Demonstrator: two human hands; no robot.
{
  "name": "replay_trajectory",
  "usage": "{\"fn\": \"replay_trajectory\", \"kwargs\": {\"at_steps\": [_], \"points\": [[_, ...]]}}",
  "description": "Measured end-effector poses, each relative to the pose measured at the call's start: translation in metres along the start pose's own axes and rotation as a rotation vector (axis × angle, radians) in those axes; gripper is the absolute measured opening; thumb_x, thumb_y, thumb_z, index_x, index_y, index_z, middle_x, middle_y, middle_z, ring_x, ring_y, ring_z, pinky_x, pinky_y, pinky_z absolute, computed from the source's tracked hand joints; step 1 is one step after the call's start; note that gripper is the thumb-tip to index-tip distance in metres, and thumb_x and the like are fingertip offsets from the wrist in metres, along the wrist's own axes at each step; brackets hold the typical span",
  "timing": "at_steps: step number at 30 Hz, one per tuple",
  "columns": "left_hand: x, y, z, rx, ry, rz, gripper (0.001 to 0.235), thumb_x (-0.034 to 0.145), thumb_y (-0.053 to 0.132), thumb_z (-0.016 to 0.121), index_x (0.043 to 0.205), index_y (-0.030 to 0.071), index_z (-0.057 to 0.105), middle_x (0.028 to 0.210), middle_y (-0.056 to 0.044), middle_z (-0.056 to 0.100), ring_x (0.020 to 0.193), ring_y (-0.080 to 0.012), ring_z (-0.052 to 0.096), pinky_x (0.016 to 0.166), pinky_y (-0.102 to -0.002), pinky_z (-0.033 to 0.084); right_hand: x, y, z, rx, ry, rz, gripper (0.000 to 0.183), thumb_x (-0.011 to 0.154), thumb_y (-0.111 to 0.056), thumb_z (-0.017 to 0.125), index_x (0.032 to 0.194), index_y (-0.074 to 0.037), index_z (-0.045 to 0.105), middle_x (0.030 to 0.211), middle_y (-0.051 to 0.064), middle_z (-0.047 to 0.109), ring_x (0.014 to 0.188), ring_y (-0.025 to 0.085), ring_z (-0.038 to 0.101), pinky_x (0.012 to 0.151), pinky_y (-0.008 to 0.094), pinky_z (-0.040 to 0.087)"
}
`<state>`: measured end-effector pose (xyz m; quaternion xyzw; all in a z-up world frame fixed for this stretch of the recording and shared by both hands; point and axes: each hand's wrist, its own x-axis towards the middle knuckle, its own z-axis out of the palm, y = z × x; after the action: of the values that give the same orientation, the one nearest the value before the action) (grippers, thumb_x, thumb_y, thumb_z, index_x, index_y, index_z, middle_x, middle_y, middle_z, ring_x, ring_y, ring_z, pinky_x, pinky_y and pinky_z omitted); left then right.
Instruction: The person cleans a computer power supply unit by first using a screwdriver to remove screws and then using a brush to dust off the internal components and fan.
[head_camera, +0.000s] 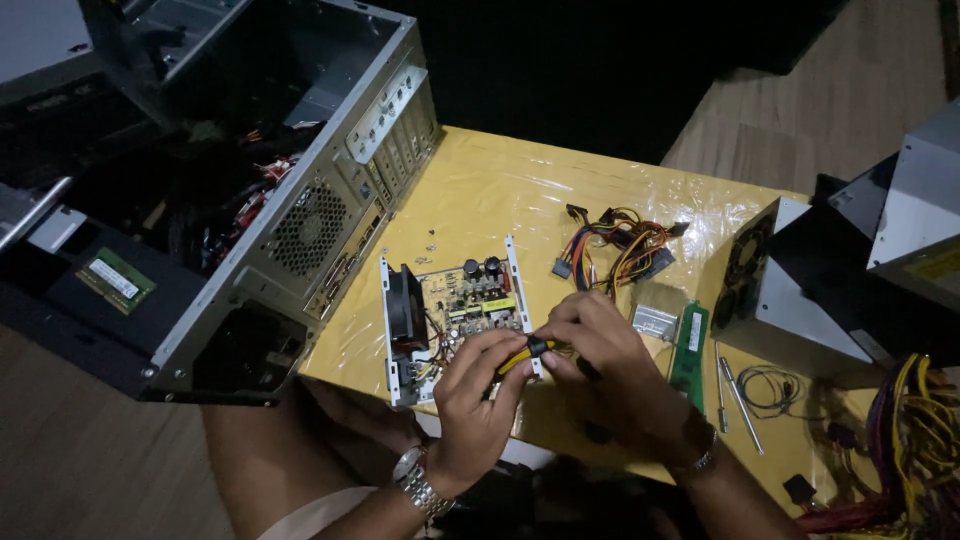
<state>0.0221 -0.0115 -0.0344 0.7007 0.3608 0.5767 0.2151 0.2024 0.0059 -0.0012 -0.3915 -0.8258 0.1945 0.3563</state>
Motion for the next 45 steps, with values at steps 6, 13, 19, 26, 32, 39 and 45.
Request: {"fn": "replay_trajectory", "kwargs": {"at_steps": [6, 13, 19, 26, 32, 39, 45], "points": [[0.0, 0.0, 0.003, 0.02, 0.018, 0.028, 0.021, 0.094, -0.001, 0.069, 0.114, -0.009, 0.069, 0.108, -0.022, 0.071, 0.097, -0.0322, 0.073, 0.087, -0.038, 0.065, -0.005, 0.006, 0.004, -0.033, 0.053, -0.019, 0.019, 0.091, -0.006, 0.069, 0.109, 0.001, 0.064, 0.107, 0.014, 0.058, 0.098, 0.029, 0.058, 0.08, 0.038, 0.049], [0.004, 0.003, 0.002, -0.047, 0.04, -0.019, 0.022, 0.092, -0.002, 0.071, 0.113, -0.007, 0.071, 0.105, -0.021, 0.073, 0.095, -0.031, 0.074, 0.086, -0.036, 0.065, 0.005, -0.016, -0.008, 0.159, 0.041, 0.05, 0.016, 0.098, -0.012, 0.06, 0.11, -0.001, 0.06, 0.105, 0.013, 0.057, 0.098, 0.025, 0.057, 0.083, 0.034, 0.046], [0.008, 0.005, -0.002, -0.133, 0.028, -0.182, 0.019, 0.091, 0.004, 0.074, 0.11, 0.0, 0.075, 0.1, -0.014, 0.076, 0.092, -0.0248, 0.075, 0.082, -0.033, 0.063, 0.007, -0.021, -0.011, 0.296, 0.016, 0.174, 0.016, 0.099, -0.015, 0.058, 0.11, -0.003, 0.06, 0.106, 0.009, 0.058, 0.103, 0.022, 0.058, 0.089, 0.033, 0.045], [0.012, 0.007, -0.005, -0.176, 0.007, -0.218, 0.012, 0.093, 0.01, 0.072, 0.096, 0.0, 0.079, 0.091, -0.012, 0.075, 0.086, -0.0229, 0.075, 0.077, -0.031, 0.062, 0.011, -0.018, -0.011, 0.397, 0.031, 0.165, 0.013, 0.098, -0.014, 0.061, 0.104, -0.003, 0.063, 0.099, 0.007, 0.058, 0.094, 0.02, 0.057, 0.084, 0.032, 0.045], [0.01, 0.004, -0.004, -0.194, -0.007, -0.271, 0.023, 0.096, 0.018, 0.069, 0.105, -0.001, 0.077, 0.096, -0.013, 0.075, 0.088, -0.0232, 0.074, 0.076, -0.031, 0.062, 0.012, -0.02, -0.011, 0.448, 0.021, 0.219, 0.018, 0.099, -0.019, 0.06, 0.106, -0.002, 0.063, 0.1, 0.007, 0.058, 0.096, 0.019, 0.057, 0.085, 0.03, 0.046], [0.014, 0.008, -0.003, -0.224, -0.002, -0.32, 0.019, 0.093, 0.015, 0.072, 0.105, 0.001, 0.078, 0.094, -0.012, 0.075, 0.086, -0.0221, 0.072, 0.075, -0.03, 0.061, 0.012, -0.017, -0.012, 0.407, 0.027, 0.184, 0.01, 0.096, -0.013, 0.065, 0.097, -0.004, 0.067, 0.096, 0.008, 0.06, 0.094, 0.02, 0.059, 0.083, 0.032, 0.047], [0.016, 0.01, -0.004, -0.229, -0.004, -0.337, 0.024, 0.094, 0.019, 0.07, 0.101, -0.002, 0.078, 0.089, -0.011, 0.071, 0.082, -0.0199, 0.069, 0.067, -0.028, 0.056, 0.014, -0.027, -0.019, 0.247, -0.027, 0.088, 0.02, 0.101, -0.015, 0.056, 0.093, 0.001, 0.065, 0.097, 0.009, 0.055, 0.093, 0.021, 0.056, 0.079, 0.031, 0.044]]}}
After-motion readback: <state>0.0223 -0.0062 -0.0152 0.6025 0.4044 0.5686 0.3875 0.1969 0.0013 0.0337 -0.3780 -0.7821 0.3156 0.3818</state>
